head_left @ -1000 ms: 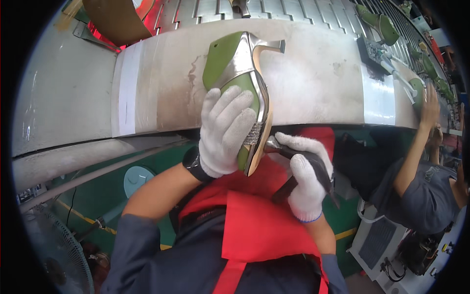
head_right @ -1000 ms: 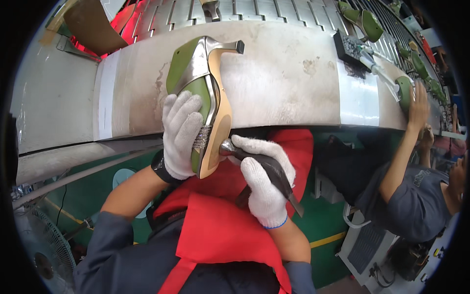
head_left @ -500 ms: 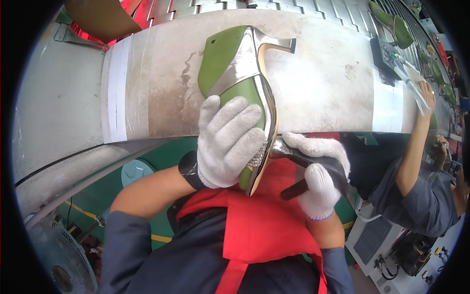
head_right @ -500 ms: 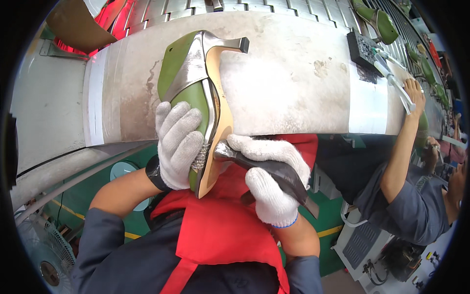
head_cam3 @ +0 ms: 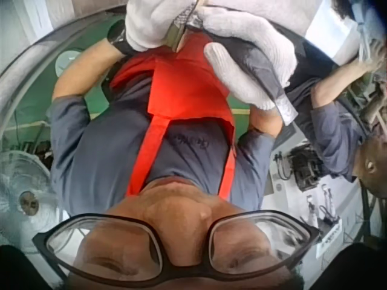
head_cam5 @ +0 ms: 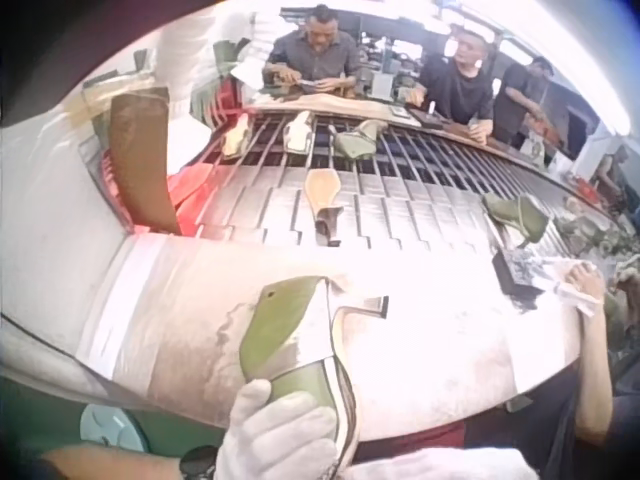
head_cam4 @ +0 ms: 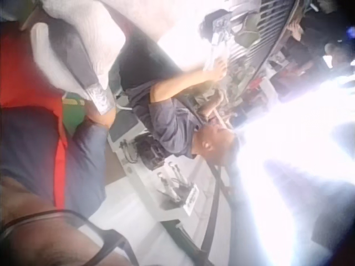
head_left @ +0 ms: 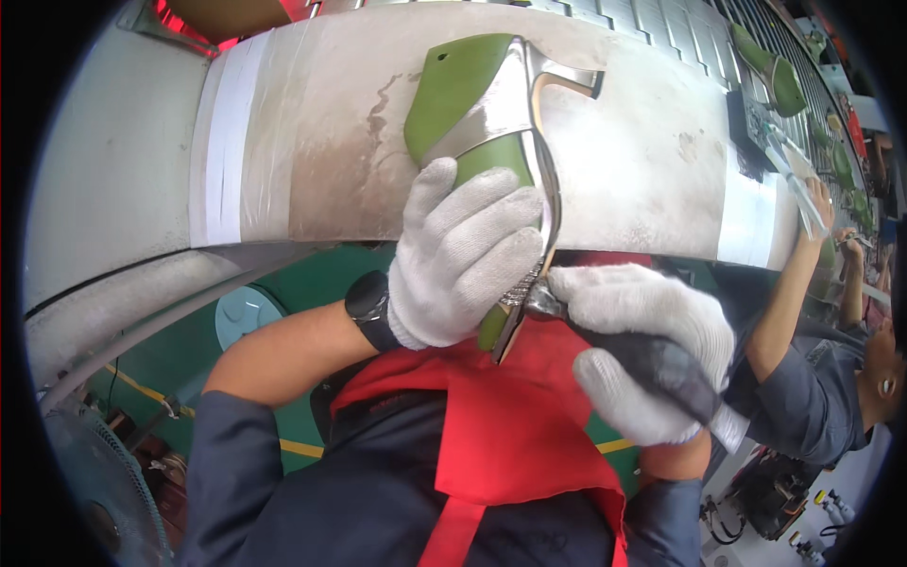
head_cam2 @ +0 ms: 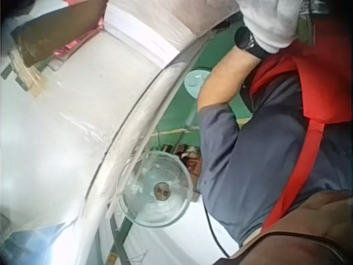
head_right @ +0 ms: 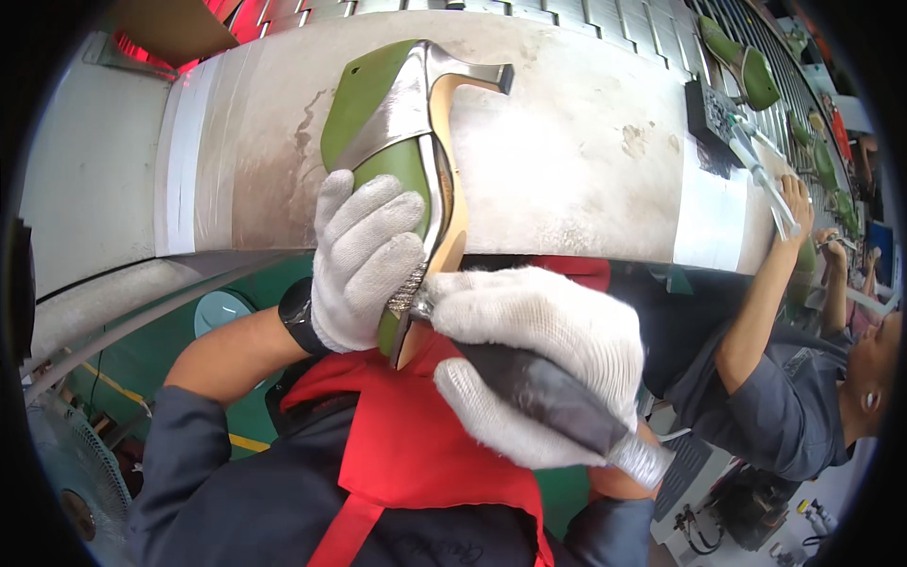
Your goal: The person assembles high-heeled shoes by fitting a sole piece to the bottom of the lasted shoe upper and using a hammer to secure the edges and flatten the bond.
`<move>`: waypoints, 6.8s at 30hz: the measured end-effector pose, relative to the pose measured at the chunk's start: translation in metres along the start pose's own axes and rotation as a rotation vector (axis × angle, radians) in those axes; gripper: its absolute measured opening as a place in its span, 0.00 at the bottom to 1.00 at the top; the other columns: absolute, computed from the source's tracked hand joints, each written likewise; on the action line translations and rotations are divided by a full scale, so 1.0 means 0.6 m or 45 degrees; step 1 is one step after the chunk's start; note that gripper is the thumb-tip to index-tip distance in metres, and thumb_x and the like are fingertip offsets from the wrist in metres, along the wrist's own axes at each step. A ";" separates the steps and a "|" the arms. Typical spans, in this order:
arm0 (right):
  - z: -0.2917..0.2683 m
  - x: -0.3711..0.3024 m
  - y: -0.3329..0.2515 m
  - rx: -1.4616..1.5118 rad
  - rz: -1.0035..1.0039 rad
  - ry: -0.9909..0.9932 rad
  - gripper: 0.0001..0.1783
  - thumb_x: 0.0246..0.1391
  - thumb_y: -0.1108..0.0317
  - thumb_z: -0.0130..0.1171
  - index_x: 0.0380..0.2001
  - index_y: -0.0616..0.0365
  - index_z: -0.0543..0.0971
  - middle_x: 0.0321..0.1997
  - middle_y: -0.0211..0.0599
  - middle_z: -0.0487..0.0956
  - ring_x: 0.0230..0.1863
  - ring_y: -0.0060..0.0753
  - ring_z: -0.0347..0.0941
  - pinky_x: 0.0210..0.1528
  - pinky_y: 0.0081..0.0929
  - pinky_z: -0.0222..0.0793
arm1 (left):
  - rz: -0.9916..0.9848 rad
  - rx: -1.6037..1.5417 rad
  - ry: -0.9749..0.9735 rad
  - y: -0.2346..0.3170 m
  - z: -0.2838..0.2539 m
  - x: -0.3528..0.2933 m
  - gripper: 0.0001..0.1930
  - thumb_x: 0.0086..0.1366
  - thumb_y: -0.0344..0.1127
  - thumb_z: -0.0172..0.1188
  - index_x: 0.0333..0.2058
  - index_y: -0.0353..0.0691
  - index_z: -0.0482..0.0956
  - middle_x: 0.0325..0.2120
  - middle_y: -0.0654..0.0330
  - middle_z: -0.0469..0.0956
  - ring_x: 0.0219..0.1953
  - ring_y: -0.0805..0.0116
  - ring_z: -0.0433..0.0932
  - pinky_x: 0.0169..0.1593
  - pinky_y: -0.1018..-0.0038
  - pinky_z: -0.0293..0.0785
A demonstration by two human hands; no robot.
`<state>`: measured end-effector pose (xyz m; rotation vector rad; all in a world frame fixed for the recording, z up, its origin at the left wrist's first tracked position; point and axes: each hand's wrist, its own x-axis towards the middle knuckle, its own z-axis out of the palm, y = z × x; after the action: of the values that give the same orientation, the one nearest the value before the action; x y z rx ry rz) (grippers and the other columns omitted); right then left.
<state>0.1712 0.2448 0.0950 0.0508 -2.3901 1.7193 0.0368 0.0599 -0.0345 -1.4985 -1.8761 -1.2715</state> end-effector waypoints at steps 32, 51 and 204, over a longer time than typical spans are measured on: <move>0.068 -0.019 -0.012 0.463 0.476 0.604 0.20 0.63 0.64 0.72 0.47 0.70 0.78 0.56 0.71 0.86 0.59 0.58 0.86 0.67 0.53 0.81 | 0.000 0.025 0.060 -0.012 0.016 -0.005 0.22 0.63 0.29 0.71 0.55 0.43 0.77 0.56 0.54 0.81 0.61 0.48 0.81 0.78 0.36 0.58; -0.038 0.088 0.077 0.489 0.633 0.278 0.27 0.56 0.69 0.78 0.50 0.77 0.79 0.51 0.68 0.86 0.55 0.66 0.87 0.62 0.62 0.84 | -0.006 0.026 0.299 -0.008 0.056 -0.005 0.20 0.56 0.32 0.72 0.47 0.50 0.76 0.46 0.65 0.82 0.45 0.62 0.81 0.46 0.53 0.69; -0.036 -0.169 -0.026 0.164 0.232 0.346 0.26 0.55 0.85 0.70 0.58 0.69 0.81 0.55 0.71 0.85 0.54 0.64 0.88 0.59 0.57 0.85 | 0.244 -0.033 -0.093 0.064 0.115 0.045 0.18 0.66 0.33 0.70 0.53 0.54 0.79 0.55 0.66 0.85 0.59 0.63 0.85 0.75 0.48 0.63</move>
<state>0.2757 0.2511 0.0981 -0.3692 -2.1421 1.8221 0.0776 0.1327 -0.0323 -1.7138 -1.7178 -1.1712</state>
